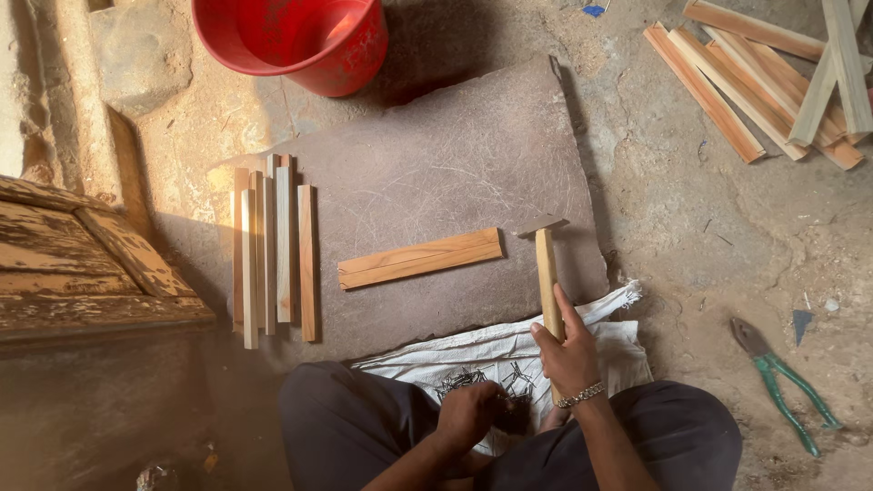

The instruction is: The person sits on the floor and hammers nails into small wooden slats. They pick up a slat, place a nail, hammer it in, and repeat the process with multiple slats.

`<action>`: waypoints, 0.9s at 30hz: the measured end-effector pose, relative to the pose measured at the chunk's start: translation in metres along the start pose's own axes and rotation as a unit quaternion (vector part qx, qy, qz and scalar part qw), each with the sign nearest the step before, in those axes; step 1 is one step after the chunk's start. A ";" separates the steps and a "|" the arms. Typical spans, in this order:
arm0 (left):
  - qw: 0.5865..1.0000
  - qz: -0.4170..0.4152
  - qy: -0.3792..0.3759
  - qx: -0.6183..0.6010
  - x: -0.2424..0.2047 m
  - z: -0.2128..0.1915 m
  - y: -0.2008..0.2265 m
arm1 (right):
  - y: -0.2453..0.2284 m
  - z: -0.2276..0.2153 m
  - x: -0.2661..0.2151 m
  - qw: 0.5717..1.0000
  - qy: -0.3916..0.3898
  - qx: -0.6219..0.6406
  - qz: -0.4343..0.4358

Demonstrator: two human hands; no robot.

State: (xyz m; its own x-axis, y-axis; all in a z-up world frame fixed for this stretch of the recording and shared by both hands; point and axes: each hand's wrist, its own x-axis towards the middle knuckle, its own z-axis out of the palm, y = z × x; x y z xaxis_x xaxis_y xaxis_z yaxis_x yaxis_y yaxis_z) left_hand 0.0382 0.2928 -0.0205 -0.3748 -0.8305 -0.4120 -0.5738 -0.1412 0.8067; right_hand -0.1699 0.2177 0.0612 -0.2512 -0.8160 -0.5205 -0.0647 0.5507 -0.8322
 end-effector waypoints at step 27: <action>0.958 0.157 0.238 0.020 0.218 -0.089 0.053 | 0.008 -0.027 0.025 0.976 -0.040 0.197 0.082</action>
State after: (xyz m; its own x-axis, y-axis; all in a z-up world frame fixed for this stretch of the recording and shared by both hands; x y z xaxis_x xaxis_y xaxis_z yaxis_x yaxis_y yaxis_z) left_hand -0.0092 0.0561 -0.0304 -0.1642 -0.9818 0.0956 -0.5175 0.1682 0.8390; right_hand -0.2029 0.2064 0.0463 -0.1501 -0.7423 -0.6530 0.3503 0.5777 -0.7372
